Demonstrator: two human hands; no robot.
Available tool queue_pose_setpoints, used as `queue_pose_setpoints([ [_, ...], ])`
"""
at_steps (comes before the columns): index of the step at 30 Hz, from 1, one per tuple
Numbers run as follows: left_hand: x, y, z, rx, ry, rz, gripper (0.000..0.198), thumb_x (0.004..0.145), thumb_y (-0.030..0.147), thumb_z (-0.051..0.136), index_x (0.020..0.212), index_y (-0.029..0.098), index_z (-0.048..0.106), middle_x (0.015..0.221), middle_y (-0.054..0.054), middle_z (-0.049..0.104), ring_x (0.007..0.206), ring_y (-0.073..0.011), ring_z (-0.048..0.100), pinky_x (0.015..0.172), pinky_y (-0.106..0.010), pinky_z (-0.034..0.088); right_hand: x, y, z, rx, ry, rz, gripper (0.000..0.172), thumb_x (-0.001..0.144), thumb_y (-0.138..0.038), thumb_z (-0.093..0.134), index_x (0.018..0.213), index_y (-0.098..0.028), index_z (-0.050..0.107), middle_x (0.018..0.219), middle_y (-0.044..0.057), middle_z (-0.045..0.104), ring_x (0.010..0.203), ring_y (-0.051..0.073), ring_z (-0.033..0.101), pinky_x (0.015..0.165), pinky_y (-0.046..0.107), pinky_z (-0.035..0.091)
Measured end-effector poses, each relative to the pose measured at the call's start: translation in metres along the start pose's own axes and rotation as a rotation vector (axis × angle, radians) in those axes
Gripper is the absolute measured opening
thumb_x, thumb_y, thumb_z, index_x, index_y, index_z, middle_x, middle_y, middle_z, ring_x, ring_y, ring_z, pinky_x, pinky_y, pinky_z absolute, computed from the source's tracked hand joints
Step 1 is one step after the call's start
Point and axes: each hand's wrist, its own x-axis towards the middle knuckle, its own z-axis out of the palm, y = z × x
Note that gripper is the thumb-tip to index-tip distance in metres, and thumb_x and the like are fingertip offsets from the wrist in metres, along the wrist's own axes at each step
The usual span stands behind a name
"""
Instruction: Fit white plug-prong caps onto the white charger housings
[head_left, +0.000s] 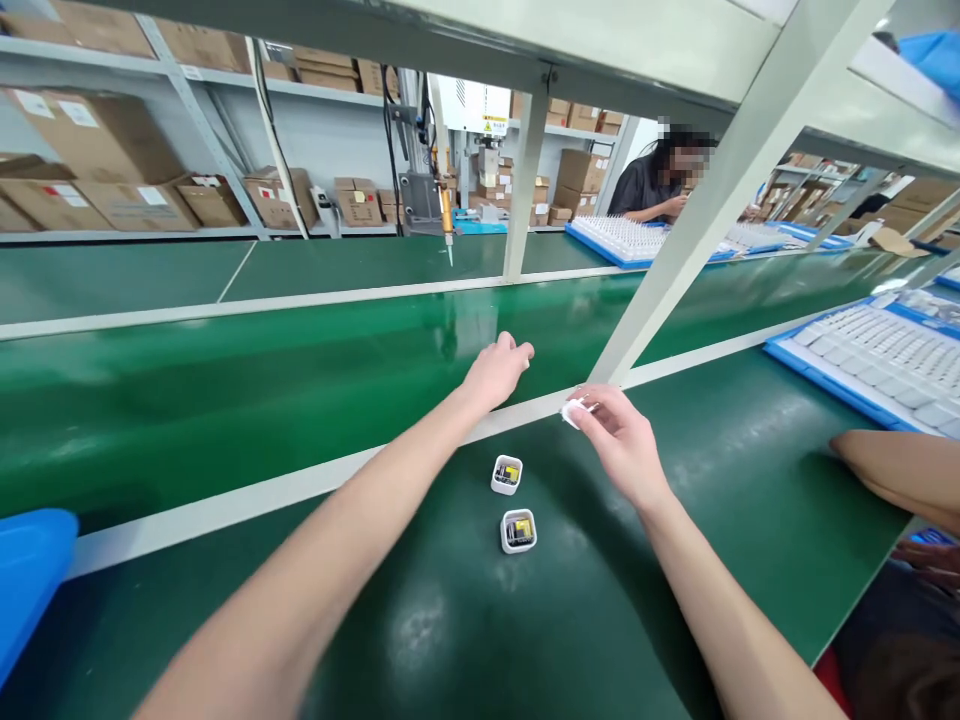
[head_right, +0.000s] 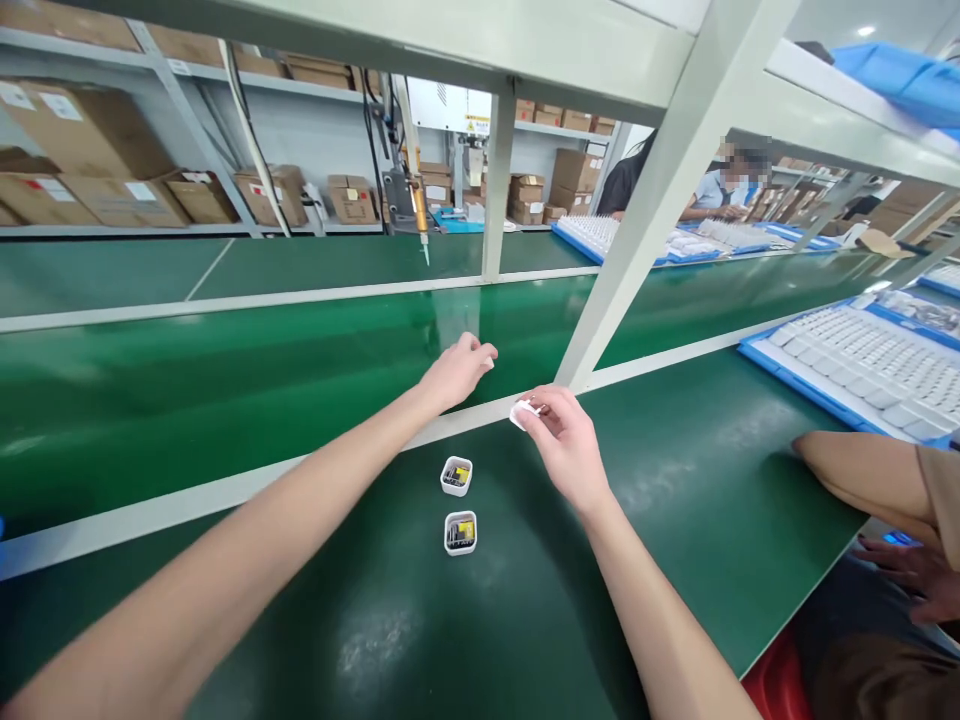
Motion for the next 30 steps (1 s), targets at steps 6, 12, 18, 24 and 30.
queue_pose_setpoints([
  [6,-0.105,-0.016,-0.063,0.087,-0.34,0.119,0.022,0.098,0.023,0.051,0.114,0.026,0.065,0.109,-0.005,0.058,0.085,-0.0194,0.064,0.072,-0.029,0.046,-0.016,-0.024,0.017,0.009,-0.169,-0.002,0.013,0.093,-0.036,0.073,0.098,-0.024,0.074,0.102,0.005,0.066,0.089,0.018,0.063,0.078,0.031,0.055],
  [12,-0.165,0.011,-0.068,0.302,-0.454,0.1,0.017,0.09,0.023,0.069,0.107,0.024,0.068,0.096,-0.007,0.069,0.081,-0.0251,0.069,0.066,-0.03,0.046,-0.031,-0.019,0.045,-0.233,-0.301,0.005,0.01,0.096,-0.029,0.069,0.097,-0.02,0.071,0.083,0.001,0.062,0.071,0.014,0.056,0.067,0.028,0.047],
  [18,-0.136,0.014,-0.069,0.074,-0.346,0.019,0.031,0.086,0.046,0.075,0.105,0.022,0.072,0.102,-0.009,0.072,0.097,-0.0301,0.069,0.074,-0.033,0.046,-0.034,-0.011,0.046,-0.407,-0.396,-0.077,0.015,0.1,-0.033,0.063,0.097,-0.019,0.066,0.08,0.001,0.06,0.069,0.014,0.054,0.065,0.028,0.045],
  [24,-0.112,0.008,-0.021,-0.326,-0.345,0.207,0.019,0.079,0.034,0.075,0.086,0.018,0.067,0.091,-0.004,0.069,0.088,-0.0215,0.066,0.068,-0.029,0.043,-0.033,-0.018,0.041,-0.478,-0.454,-0.13,0.01,0.101,-0.029,0.061,0.097,-0.02,0.065,0.086,0.003,0.063,0.076,0.016,0.058,0.068,0.029,0.046],
  [30,-0.114,-0.002,0.003,-0.488,-0.29,0.208,0.014,0.075,0.026,0.074,0.078,0.019,0.062,0.084,-0.001,0.065,0.078,-0.0177,0.062,0.059,-0.028,0.038,-0.035,-0.025,0.044,-0.56,-0.456,-0.188,0.002,0.1,-0.021,0.062,0.1,-0.021,0.063,0.088,0.003,0.065,0.078,0.016,0.059,0.068,0.029,0.047],
])
